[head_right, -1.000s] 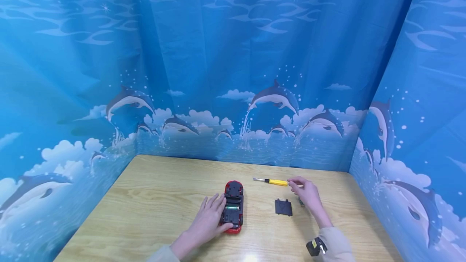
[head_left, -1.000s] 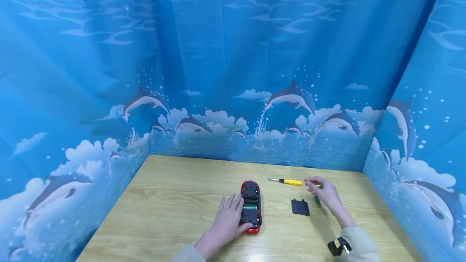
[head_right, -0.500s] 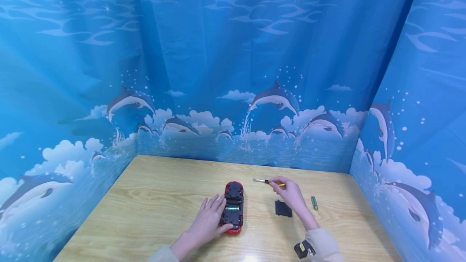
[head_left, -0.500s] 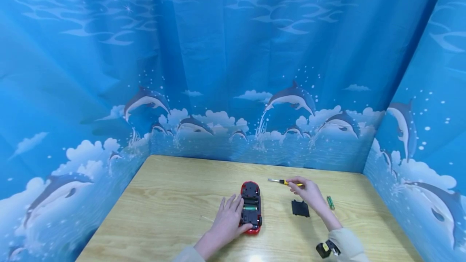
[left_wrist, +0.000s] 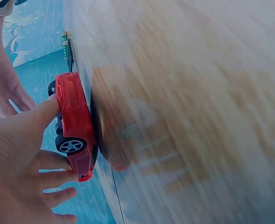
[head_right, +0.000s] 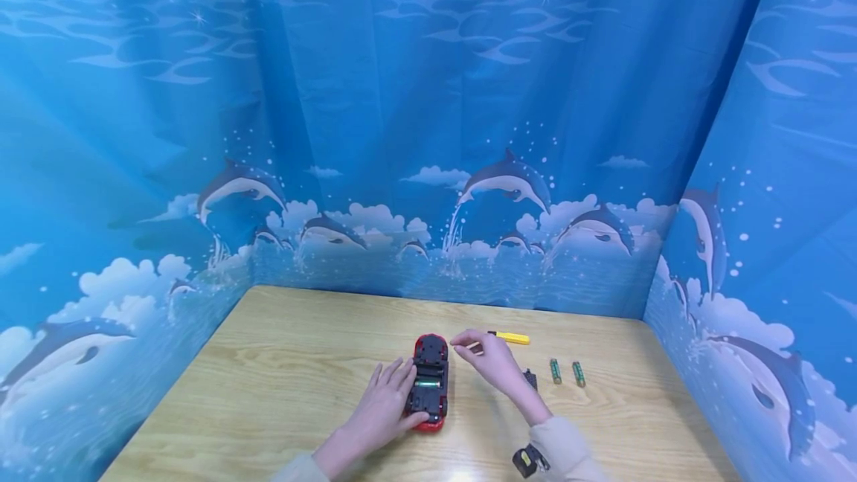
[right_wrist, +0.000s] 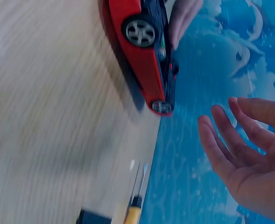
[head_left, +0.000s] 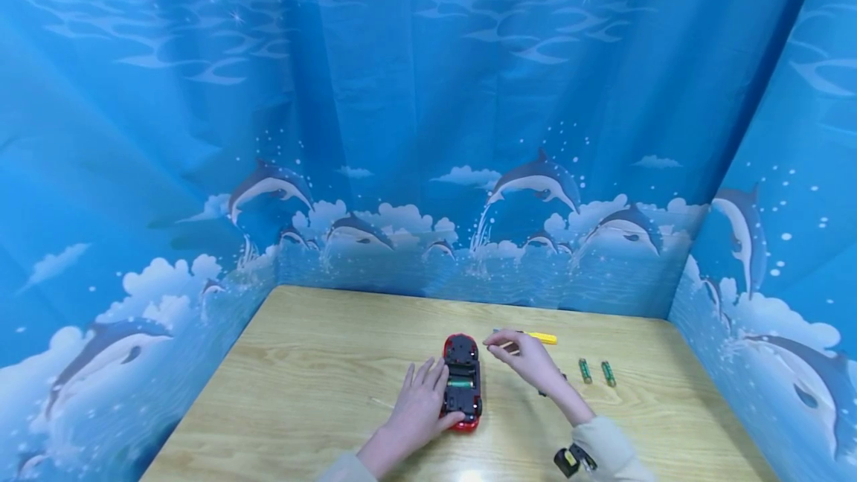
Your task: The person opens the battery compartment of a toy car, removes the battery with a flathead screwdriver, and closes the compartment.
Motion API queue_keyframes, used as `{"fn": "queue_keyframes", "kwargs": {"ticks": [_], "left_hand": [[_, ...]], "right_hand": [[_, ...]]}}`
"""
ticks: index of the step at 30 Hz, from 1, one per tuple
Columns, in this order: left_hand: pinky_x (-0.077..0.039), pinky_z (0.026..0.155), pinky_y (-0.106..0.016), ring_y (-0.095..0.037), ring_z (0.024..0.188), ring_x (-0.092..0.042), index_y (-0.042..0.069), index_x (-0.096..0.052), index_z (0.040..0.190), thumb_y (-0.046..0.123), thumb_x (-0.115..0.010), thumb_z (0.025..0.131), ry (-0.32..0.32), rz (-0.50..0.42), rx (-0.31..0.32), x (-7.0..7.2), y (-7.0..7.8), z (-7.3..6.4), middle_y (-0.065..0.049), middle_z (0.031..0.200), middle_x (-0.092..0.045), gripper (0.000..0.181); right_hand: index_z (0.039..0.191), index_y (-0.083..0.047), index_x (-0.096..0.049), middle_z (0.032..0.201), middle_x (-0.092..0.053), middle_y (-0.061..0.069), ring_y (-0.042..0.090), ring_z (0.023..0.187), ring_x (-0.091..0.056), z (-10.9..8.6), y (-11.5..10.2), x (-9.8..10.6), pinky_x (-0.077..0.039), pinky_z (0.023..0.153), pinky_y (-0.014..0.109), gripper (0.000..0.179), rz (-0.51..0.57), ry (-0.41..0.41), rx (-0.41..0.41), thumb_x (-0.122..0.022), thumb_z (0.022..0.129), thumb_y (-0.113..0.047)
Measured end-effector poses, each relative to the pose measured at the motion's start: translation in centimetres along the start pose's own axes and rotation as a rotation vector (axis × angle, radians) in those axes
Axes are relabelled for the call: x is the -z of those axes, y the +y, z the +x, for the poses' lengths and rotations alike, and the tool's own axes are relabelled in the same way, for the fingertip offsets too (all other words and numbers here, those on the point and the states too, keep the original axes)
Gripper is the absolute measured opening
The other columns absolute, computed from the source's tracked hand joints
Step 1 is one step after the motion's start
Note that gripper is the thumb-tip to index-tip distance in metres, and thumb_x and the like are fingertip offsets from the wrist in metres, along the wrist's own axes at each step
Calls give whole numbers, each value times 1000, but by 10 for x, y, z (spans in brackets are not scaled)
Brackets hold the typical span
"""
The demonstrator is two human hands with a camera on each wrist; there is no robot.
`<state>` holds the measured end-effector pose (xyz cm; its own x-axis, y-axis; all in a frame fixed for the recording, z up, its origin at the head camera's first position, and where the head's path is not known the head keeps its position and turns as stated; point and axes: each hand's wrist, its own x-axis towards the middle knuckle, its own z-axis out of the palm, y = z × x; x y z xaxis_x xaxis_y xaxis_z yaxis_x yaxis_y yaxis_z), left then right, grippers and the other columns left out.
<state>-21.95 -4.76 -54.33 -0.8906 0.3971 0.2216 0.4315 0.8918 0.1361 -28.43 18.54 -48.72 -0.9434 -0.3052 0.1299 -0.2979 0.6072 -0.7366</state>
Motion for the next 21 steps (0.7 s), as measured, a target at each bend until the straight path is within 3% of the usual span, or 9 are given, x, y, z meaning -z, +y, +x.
{"fn": "queue_keyframes", "kwargs": {"ticks": [9, 21], "left_hand": [[-36, 115, -60, -37, 139, -46, -2, -54, 143, 63, -67, 88, 0, -1, -7, 1, 0, 0, -17, 148, -53, 86], [-38, 114, -59, -37, 138, -47, -2, -54, 143, 62, -66, 89, 8, 17, -19, 4, 1, -1, -17, 147, -53, 84]], "right_hand": [[109, -9, -75, 107, -75, 6, 25, 94, -71, 5, -14, -29, -61, 79, 31, 15, -33, -83, 139, -67, 97, -12], [96, -8, -77, 89, -76, 4, 16, 79, -70, 9, -25, -44, -59, 71, 30, 7, -271, -179, 212, -76, 89, -8]]}}
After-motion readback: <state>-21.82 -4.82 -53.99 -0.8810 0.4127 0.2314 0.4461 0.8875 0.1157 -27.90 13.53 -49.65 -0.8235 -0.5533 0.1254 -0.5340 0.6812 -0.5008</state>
